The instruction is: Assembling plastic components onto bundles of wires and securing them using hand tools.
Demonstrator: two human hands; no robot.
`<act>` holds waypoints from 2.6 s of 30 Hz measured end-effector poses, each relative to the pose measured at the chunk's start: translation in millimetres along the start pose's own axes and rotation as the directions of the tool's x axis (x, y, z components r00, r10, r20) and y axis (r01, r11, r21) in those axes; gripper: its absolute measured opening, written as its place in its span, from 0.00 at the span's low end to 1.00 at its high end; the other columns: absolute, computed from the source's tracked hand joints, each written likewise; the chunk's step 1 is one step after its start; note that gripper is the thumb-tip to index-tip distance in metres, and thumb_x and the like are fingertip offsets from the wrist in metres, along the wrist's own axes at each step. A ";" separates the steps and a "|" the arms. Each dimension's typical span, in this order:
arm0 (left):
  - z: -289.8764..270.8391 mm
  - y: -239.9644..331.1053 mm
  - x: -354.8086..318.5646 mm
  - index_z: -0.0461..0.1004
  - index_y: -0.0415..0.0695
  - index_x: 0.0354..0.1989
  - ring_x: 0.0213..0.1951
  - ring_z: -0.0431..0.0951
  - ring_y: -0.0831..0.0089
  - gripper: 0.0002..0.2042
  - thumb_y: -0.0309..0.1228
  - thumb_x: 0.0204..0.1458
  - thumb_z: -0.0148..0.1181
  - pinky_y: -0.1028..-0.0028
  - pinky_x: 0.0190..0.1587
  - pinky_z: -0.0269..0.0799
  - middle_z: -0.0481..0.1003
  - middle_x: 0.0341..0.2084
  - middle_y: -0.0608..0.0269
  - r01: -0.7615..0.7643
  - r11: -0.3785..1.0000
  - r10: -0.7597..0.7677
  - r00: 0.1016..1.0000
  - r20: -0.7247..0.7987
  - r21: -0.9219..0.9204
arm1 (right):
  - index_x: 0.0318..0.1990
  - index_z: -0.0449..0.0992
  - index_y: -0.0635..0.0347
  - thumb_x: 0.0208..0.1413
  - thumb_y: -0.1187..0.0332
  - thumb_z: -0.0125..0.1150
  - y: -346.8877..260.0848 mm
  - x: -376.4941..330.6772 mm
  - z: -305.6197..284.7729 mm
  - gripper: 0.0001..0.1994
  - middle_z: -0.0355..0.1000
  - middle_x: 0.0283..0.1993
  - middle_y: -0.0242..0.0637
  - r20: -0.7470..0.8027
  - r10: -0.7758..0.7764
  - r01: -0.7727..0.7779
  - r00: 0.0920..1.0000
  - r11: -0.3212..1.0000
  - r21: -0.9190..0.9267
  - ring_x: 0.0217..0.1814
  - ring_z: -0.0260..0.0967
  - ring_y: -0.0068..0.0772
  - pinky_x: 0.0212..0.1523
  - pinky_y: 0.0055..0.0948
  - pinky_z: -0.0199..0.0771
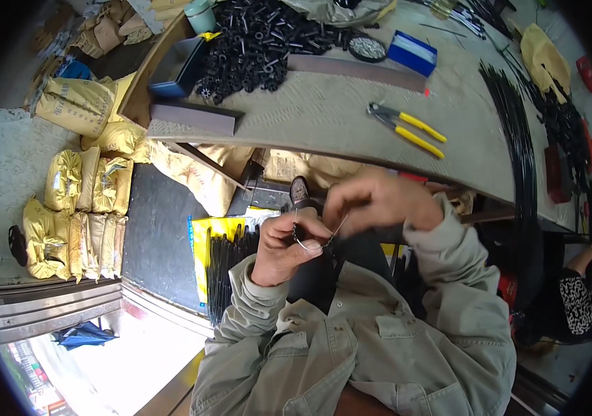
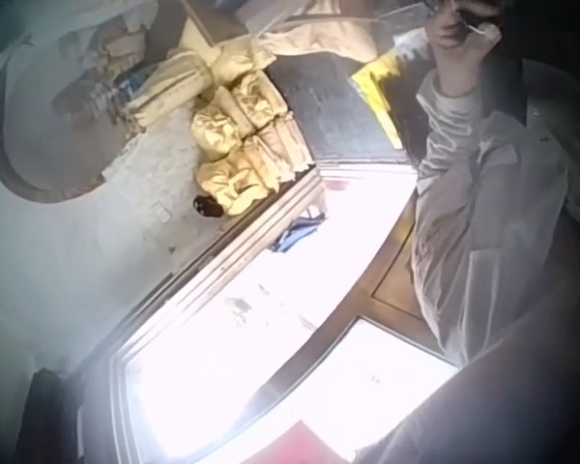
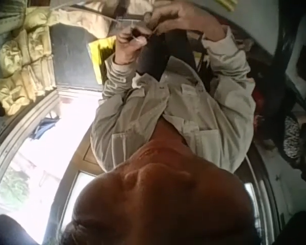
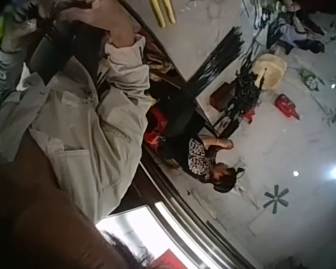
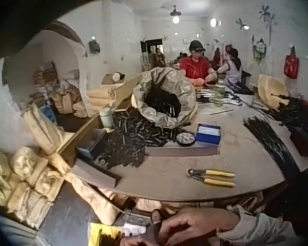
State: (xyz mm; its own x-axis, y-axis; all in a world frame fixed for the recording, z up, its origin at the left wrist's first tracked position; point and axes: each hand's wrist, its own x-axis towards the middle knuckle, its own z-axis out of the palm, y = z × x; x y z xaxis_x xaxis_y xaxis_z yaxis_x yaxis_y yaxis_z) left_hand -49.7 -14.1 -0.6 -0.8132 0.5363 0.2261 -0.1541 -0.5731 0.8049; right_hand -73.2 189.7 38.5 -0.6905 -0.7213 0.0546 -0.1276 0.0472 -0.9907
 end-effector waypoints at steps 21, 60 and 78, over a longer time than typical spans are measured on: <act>-13.1 2.8 19.1 0.69 0.38 0.25 0.25 0.61 0.75 0.10 0.26 0.36 0.63 0.75 0.28 0.54 0.65 0.19 0.64 0.024 0.997 -0.043 0.962 -0.269 -0.075 | 0.45 0.69 0.62 0.48 0.76 0.57 53.5 119.5 -119.0 0.15 0.67 0.37 0.32 -0.561 -0.159 0.037 0.813 0.974 -0.223 0.36 0.69 0.24 0.36 0.24 0.69; 67.4 -27.2 39.5 0.68 0.38 0.39 0.34 0.69 0.83 0.12 0.16 0.45 0.58 0.83 0.39 0.65 0.70 0.32 0.69 -0.038 0.985 0.001 0.977 -0.214 -0.169 | 0.31 0.72 0.58 0.36 0.75 0.63 -36.0 -46.7 5.3 0.11 0.73 0.34 0.33 -0.407 -0.609 -0.040 0.681 0.524 -0.851 0.45 0.67 0.34 0.63 0.43 0.33; 50.5 -15.5 20.8 0.69 0.38 0.39 0.33 0.71 0.76 0.14 0.27 0.44 0.62 0.76 0.41 0.67 0.71 0.31 0.65 -0.161 0.982 0.131 0.956 -0.263 -0.096 | 0.33 0.69 0.66 0.42 0.75 0.62 7.7 -30.7 42.3 0.10 0.67 0.36 0.38 -0.632 -0.076 0.357 0.771 0.874 0.331 0.40 0.63 0.24 0.41 0.21 0.61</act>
State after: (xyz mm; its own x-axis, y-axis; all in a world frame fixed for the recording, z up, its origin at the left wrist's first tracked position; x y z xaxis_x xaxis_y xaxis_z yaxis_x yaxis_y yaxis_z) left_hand -35.8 37.2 19.4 -0.9451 0.2749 0.1769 -0.0748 -0.7087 0.7016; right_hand -22.8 183.0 24.0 -0.9730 -0.1228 0.1956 -0.1223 -0.4448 -0.8872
